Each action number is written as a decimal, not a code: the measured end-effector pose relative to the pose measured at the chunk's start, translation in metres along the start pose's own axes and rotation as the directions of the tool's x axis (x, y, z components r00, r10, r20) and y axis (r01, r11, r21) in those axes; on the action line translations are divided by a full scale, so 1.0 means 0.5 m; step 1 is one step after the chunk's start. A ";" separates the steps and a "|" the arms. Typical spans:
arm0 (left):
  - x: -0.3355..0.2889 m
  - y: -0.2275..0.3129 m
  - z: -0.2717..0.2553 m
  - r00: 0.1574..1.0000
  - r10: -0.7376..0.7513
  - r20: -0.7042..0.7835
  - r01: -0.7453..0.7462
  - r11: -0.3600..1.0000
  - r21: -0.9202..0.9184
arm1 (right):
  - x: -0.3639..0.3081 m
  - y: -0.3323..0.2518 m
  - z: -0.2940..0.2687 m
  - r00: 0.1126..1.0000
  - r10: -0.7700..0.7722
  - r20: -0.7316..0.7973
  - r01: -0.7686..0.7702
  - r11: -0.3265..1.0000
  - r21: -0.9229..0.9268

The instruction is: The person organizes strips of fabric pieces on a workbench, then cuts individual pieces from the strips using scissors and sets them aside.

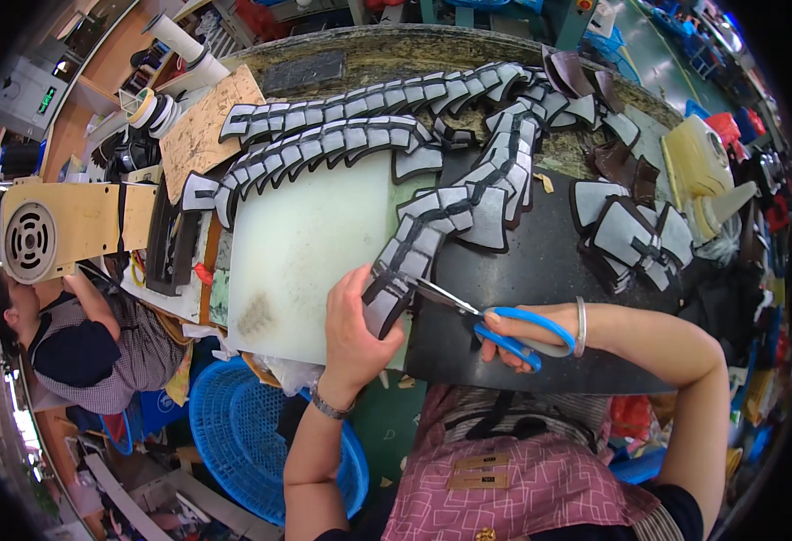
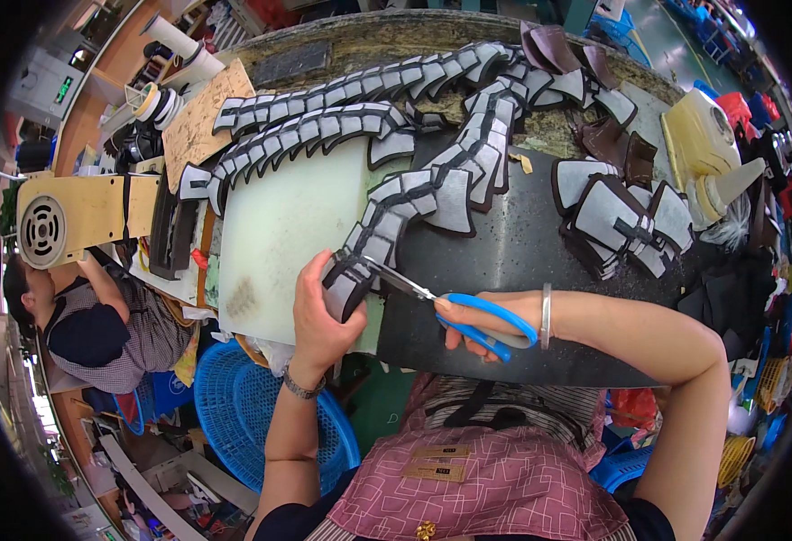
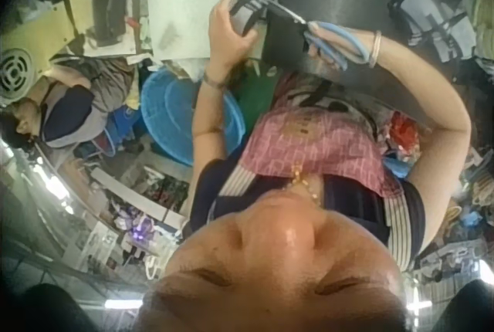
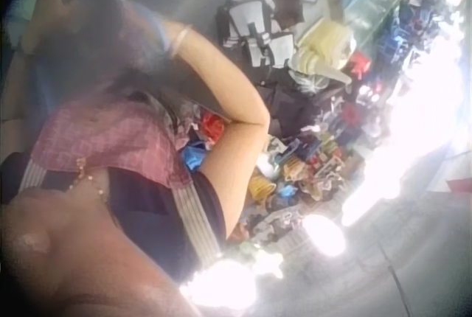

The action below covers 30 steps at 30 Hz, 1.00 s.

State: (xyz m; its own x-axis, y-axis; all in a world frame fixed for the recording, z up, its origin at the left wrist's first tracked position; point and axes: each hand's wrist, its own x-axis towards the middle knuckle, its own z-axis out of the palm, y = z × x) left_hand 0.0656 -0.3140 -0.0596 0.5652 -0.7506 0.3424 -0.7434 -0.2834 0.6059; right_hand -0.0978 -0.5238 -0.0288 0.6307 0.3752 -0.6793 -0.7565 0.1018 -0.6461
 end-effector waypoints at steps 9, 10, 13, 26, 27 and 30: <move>-0.022 0.008 0.008 0.996 0.016 -0.092 -0.004 0.991 0.134 | 0.035 -0.026 0.052 0.983 -0.066 -0.169 0.071 0.997 0.027; -0.021 0.015 0.010 0.993 0.019 -0.118 0.003 0.983 0.183 | 0.030 -0.031 0.058 0.972 -0.084 -0.217 0.084 0.996 -0.009; 0.001 0.037 0.018 0.991 0.010 -0.136 0.008 0.991 0.133 | 0.010 -0.016 0.057 0.958 -0.218 -0.187 0.224 0.975 0.013; 0.033 -0.024 0.000 0.989 0.063 0.136 -0.045 0.990 -0.133 | 0.016 -0.028 -0.008 0.998 0.008 -0.068 -0.008 1.000 -0.004; 0.030 -0.022 0.004 0.987 0.071 0.142 -0.051 0.989 -0.136 | 0.026 -0.029 0.005 0.993 0.008 -0.115 -0.003 0.999 0.040; 0.015 -0.017 0.014 0.990 0.130 0.060 -0.137 0.979 0.148 | 0.021 -0.033 0.025 0.979 -0.024 -0.203 0.032 0.999 0.037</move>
State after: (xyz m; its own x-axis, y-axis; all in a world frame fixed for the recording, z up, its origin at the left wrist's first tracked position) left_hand 0.0734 -0.3213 -0.0673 0.4416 -0.8153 0.3746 -0.8586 -0.2628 0.4401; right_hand -0.0809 -0.5098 -0.0208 0.6709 0.1777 -0.7199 -0.7415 0.1478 -0.6545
